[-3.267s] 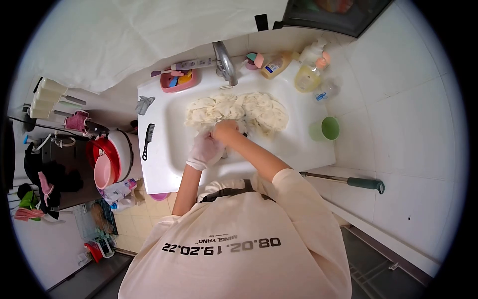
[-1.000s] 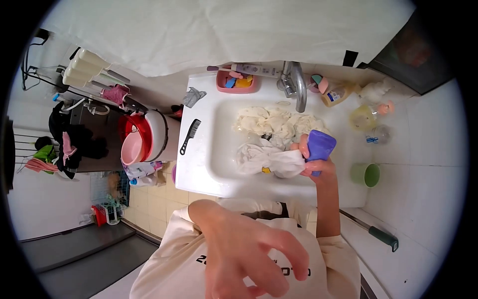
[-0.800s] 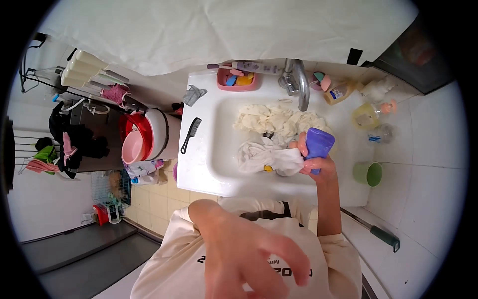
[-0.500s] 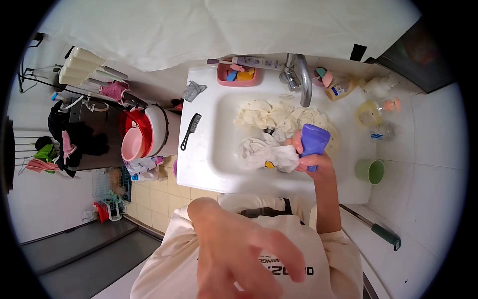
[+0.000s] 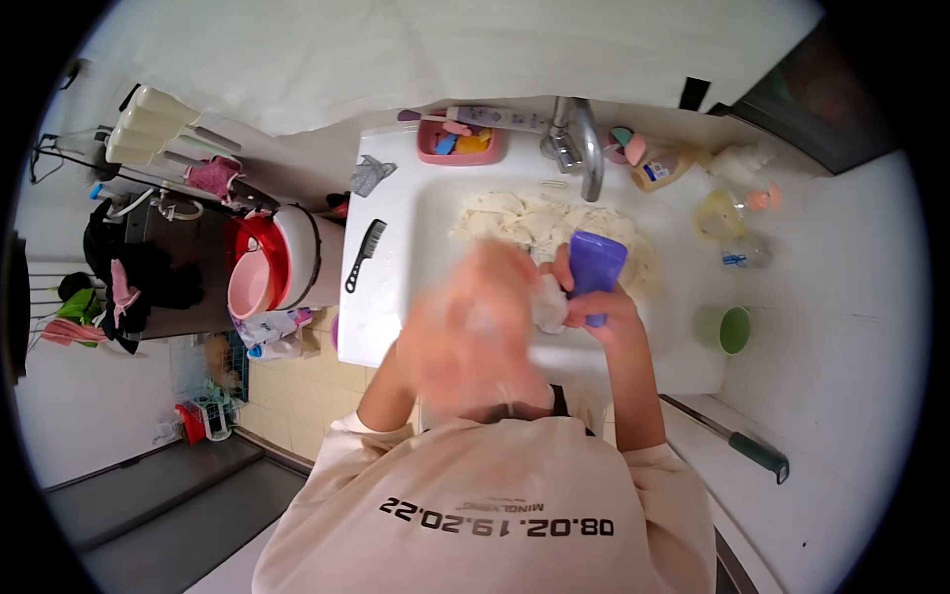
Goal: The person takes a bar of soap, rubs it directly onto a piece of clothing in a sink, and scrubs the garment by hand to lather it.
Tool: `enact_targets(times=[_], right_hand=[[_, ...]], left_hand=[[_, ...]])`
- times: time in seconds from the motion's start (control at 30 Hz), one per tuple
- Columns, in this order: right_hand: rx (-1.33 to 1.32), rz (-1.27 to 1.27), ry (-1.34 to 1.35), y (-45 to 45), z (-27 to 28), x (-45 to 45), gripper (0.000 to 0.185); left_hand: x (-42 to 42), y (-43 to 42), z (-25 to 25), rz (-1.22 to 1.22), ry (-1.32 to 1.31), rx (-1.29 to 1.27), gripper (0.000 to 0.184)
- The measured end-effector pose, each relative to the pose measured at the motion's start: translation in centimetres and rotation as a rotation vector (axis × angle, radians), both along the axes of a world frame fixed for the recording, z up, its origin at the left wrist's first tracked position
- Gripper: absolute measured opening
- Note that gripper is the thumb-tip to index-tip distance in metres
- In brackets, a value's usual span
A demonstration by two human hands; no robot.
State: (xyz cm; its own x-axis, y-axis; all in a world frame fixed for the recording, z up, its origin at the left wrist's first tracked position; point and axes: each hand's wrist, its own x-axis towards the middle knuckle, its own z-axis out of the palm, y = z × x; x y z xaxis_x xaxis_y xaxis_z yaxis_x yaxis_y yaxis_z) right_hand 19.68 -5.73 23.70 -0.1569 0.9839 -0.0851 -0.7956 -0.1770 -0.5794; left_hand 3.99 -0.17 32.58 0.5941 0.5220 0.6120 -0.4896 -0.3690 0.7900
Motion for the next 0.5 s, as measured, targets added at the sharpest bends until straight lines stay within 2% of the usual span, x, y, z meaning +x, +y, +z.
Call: enact_targets(times=[0.03, 0.1, 0.13, 0.2, 0.23, 0.3, 0.33, 0.4, 0.43, 0.5], right_hand=[[0.133, 0.127, -0.013, 0.9, -0.1, 0.7, 0.024], [0.136, 0.124, 0.021, 1.5, -0.4, 1.1, 0.023], [0.137, 0.132, 0.069, 1.6, -0.8, 1.4, 0.023], [0.122, 0.111, 0.054, 1.9, -2.3, 2.3, 0.021], [0.052, 0.08, -0.008, 2.1, -2.4, 2.4, 0.02], [-0.127, 0.03, -0.218, 2.6, -2.2, 2.7, 0.015], [-0.13, 0.022, -0.223, 3.0, -2.5, 2.8, 0.015], [-0.344, -0.002, -0.859, 3.8, -4.8, 3.2, 0.017], [-0.349, -0.009, -0.861, 4.2, -7.2, 3.2, 0.017], [-0.319, 0.068, -1.524, 4.8, -13.0, 3.0, 0.025]], left_hand=[[-0.5, 2.8, -2.1, 0.017, 0.177, 0.309, 0.017], [0.0, 3.8, -7.9, 0.029, 0.287, -0.218, 0.024], [0.0, 3.6, -10.0, 0.015, 0.279, -0.218, 0.024], [-0.4, 2.9, -12.8, -0.087, 0.573, -0.579, 0.029], [-0.6, 2.5, -13.4, -0.098, 0.566, -0.581, 0.029], [-1.0, 2.1, -14.6, -0.082, 0.825, -0.37, 0.031], [-1.4, 2.3, -15.9, -0.092, 0.82, -0.368, 0.031], [-2.2, 2.9, -18.9, 0.053, 0.952, -0.507, 0.032], [-2.6, 2.9, -19.7, 0.045, 0.951, -0.504, 0.032], [-3.1, 2.8, -20.4, 0.028, 0.723, -0.704, 0.036]])
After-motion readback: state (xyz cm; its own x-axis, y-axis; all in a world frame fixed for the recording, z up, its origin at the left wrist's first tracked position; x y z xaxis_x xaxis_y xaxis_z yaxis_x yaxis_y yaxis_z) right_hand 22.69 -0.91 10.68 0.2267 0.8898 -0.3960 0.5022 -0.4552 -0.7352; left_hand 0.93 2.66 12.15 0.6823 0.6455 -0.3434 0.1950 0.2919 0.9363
